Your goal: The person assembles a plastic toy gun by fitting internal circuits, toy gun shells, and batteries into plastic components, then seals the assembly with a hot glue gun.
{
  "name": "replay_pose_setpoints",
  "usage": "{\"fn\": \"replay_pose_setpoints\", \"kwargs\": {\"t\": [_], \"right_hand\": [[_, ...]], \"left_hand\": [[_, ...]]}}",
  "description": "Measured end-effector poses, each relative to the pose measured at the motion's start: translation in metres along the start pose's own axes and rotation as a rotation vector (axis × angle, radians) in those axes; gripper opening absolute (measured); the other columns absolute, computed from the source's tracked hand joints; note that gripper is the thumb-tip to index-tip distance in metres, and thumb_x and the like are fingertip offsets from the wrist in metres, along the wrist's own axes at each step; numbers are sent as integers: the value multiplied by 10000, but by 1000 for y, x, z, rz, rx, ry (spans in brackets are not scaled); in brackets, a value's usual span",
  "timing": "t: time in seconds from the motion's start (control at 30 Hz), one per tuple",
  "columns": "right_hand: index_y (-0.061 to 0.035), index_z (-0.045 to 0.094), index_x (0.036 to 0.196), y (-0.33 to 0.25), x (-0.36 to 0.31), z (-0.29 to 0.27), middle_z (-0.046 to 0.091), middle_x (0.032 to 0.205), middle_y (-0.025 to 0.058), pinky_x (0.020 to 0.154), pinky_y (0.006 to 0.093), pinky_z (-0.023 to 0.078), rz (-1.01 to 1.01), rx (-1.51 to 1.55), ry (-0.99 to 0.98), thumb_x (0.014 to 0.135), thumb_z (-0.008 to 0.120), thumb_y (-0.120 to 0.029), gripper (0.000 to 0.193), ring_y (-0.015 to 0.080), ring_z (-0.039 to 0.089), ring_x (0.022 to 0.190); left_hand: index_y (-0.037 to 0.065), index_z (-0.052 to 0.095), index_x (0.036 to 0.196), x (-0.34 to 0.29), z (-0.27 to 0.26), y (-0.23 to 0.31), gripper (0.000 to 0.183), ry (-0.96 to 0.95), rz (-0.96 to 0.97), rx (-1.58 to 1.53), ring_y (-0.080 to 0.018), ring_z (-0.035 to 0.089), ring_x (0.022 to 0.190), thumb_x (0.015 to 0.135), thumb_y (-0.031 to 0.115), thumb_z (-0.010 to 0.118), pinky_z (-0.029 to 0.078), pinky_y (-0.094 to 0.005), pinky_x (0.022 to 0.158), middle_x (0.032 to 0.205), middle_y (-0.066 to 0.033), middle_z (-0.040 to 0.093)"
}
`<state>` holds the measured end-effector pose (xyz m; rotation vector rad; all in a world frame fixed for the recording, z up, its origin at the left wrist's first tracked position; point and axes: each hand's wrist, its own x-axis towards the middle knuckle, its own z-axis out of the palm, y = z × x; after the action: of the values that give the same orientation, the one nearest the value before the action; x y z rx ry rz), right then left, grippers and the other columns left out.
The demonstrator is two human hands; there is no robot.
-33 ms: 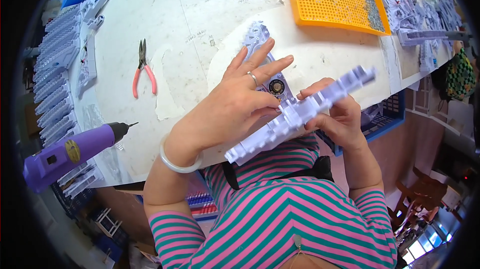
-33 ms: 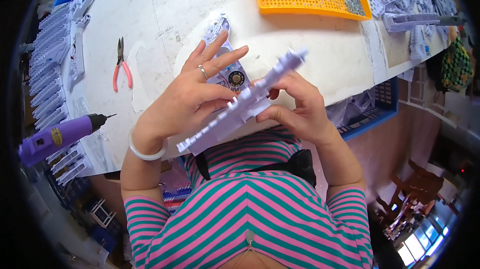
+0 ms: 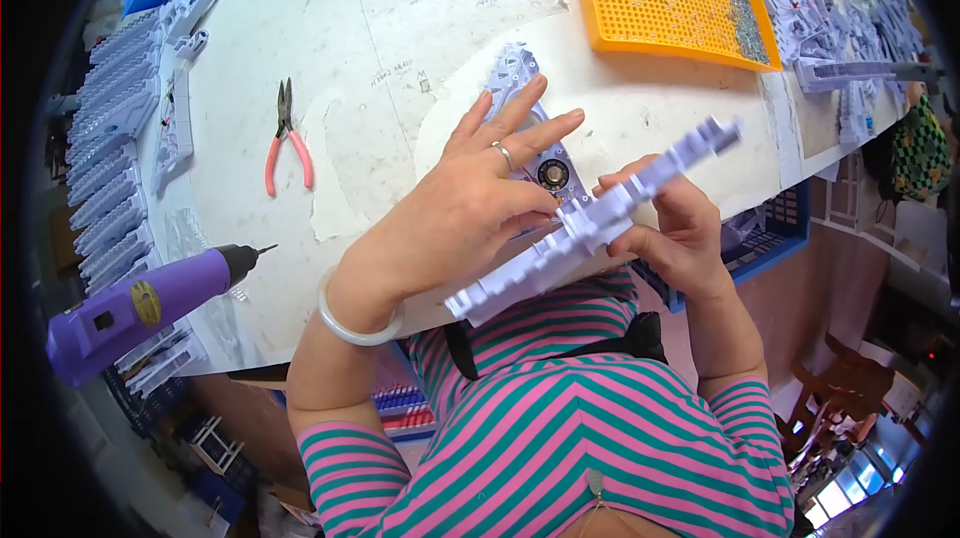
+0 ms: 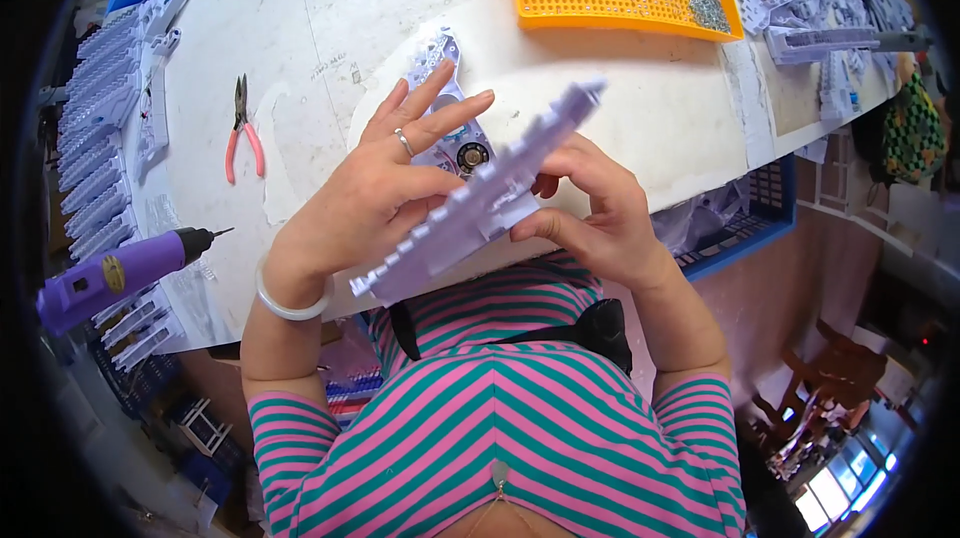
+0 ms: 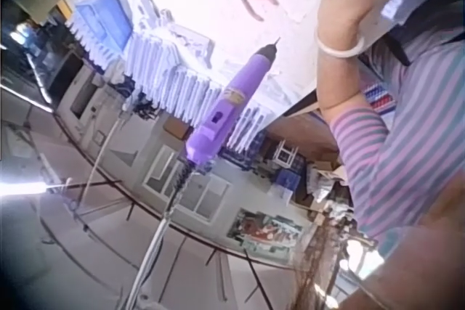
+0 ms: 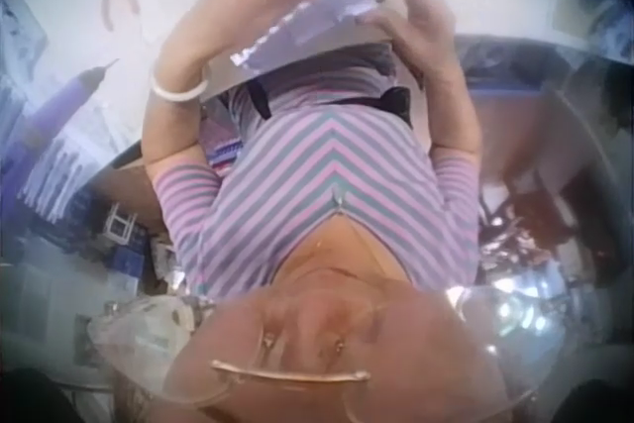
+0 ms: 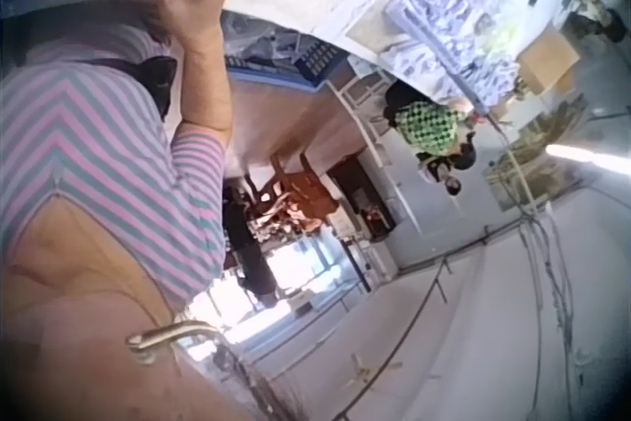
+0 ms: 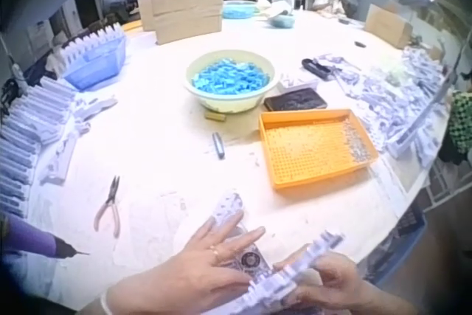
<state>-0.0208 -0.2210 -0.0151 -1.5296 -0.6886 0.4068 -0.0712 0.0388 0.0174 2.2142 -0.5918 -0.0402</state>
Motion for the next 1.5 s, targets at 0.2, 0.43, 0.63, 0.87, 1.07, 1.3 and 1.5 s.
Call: {"fn": "replay_pose_setpoints", "kwargs": {"t": [0.2,0.43,0.63,0.87,1.07,1.3,1.5], "right_hand": [[4,680,1219,-8,19,-2,653,955,77,758,282,507,24,-92,-35,819,850,-137,457,155,604,855],[17,677,1234,-17,34,-3,668,961,64,770,269,527,187,-69,-145,906,794,-178,400,123,626,854],[29,670,1245,-23,40,-3,645,994,47,797,268,520,246,-131,-174,894,795,-142,410,120,613,885],[-1,700,1179,-25,50,3,610,884,33,718,257,497,186,-363,-183,888,812,-206,374,105,582,780],[15,701,1133,-10,49,4,667,853,96,695,309,529,225,-254,-134,852,833,-303,444,175,637,744],[-94,602,1377,-10,50,4,711,1038,149,792,323,566,237,-172,-114,852,841,-324,621,222,718,914],[-179,647,1370,0,29,-16,636,1356,171,988,377,536,-137,-243,-238,850,813,-200,547,304,657,1173]], "left_hand": [[99,746,1066,1,-1,-11,225,-24,37,129,-391,298,1529,856,154,687,208,-611,1232,1538,-111,508],[148,633,1364,0,-1,-19,466,-4,19,-55,-366,309,1531,898,155,628,178,-582,1252,1481,-111,558],[119,653,1317,-14,-7,-27,456,133,-15,41,-370,371,1503,866,53,677,179,-584,1252,1482,-121,568],[61,600,1407,-69,1,13,607,531,-338,-147,-413,417,1465,842,128,811,344,-509,1186,1547,-254,465],[57,651,1363,-84,49,34,716,492,-304,185,-399,508,1393,700,94,919,494,-459,1075,1528,-294,462],[67,701,1310,-82,61,24,582,646,-391,24,-326,624,1263,762,-106,792,568,-393,989,1463,-204,555],[64,684,1333,-81,62,26,594,631,-409,53,-326,573,1320,764,-68,793,512,-413,1067,1494,-174,530]]}}
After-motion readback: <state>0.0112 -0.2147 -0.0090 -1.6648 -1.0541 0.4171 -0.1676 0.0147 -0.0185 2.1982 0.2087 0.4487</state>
